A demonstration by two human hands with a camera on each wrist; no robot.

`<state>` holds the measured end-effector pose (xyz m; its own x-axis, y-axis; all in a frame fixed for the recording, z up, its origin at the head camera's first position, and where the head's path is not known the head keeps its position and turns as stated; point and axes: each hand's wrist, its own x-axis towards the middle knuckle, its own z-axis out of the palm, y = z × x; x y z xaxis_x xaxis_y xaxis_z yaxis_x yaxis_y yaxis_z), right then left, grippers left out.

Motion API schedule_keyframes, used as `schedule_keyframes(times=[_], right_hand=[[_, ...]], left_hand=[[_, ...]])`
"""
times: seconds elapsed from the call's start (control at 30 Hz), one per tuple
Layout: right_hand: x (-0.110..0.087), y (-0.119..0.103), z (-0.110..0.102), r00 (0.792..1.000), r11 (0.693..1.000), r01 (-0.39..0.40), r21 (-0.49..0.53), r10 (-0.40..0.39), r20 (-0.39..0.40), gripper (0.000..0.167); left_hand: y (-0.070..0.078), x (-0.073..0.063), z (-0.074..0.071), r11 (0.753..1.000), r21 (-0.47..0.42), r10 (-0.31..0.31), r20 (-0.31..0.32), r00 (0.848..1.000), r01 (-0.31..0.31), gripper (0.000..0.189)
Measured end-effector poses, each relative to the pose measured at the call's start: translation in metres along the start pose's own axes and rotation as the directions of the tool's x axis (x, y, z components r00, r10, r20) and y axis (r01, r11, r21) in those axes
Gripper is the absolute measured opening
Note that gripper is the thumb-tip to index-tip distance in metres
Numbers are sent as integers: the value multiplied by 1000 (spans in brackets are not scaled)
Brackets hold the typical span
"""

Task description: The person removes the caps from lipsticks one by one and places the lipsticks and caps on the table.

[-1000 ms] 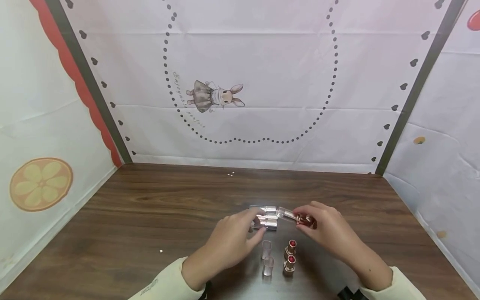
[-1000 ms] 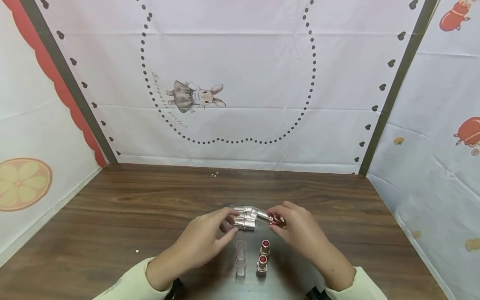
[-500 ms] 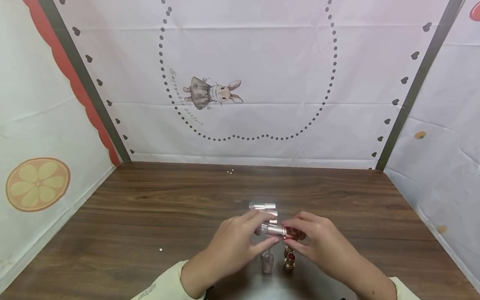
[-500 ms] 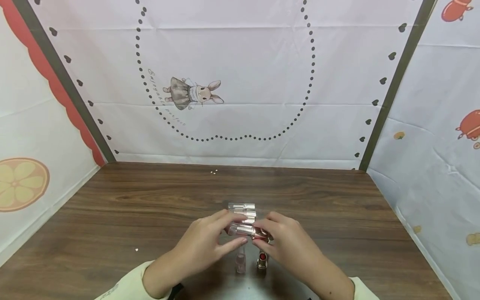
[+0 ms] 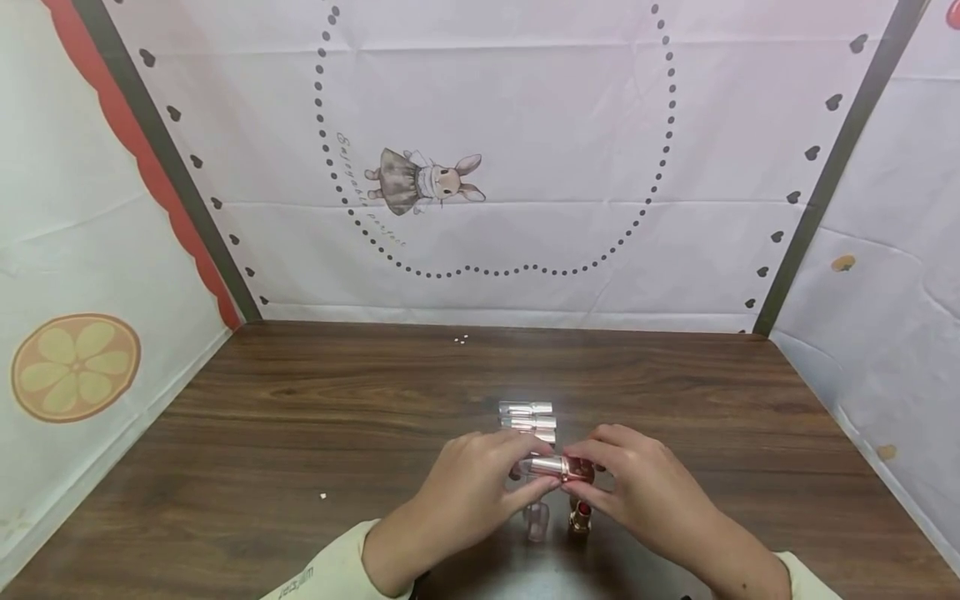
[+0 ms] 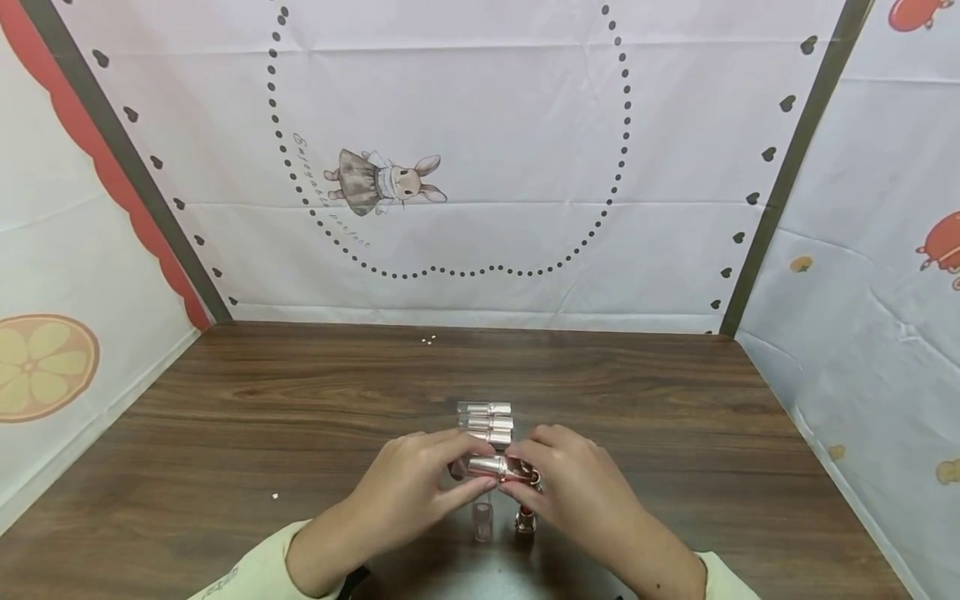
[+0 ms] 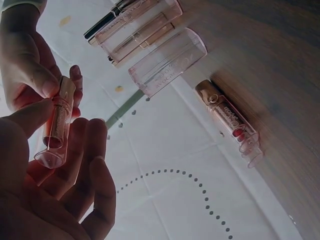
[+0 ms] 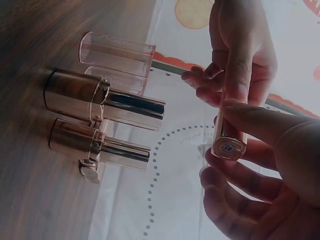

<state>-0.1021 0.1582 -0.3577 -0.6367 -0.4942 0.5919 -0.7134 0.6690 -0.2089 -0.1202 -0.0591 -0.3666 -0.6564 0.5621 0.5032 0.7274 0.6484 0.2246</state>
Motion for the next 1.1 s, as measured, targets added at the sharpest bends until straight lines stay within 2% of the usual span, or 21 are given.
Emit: schedule_keyframes(times=[0.27,0.53,0.93,1.1], right_hand=[[0,1,0,1000,997,-13,-72,13,-4,26],[0,2,-3,998,998,-42,-51,44,44,25],[0,3,-8,990,996,-78,-49,83,111,25],[1,4,-10,985,988,-102,-112,116,125,23]], left_hand=[[-1,0,-1,1000,10,-5,8,1000,5,27],[-2,1,-2,1000,3,12,22,1000,-13,26],[-4,2,-3,998,-55,6,95,995,-1,24],[-6,3,-4,999,-36,-21,71,997,23,24]])
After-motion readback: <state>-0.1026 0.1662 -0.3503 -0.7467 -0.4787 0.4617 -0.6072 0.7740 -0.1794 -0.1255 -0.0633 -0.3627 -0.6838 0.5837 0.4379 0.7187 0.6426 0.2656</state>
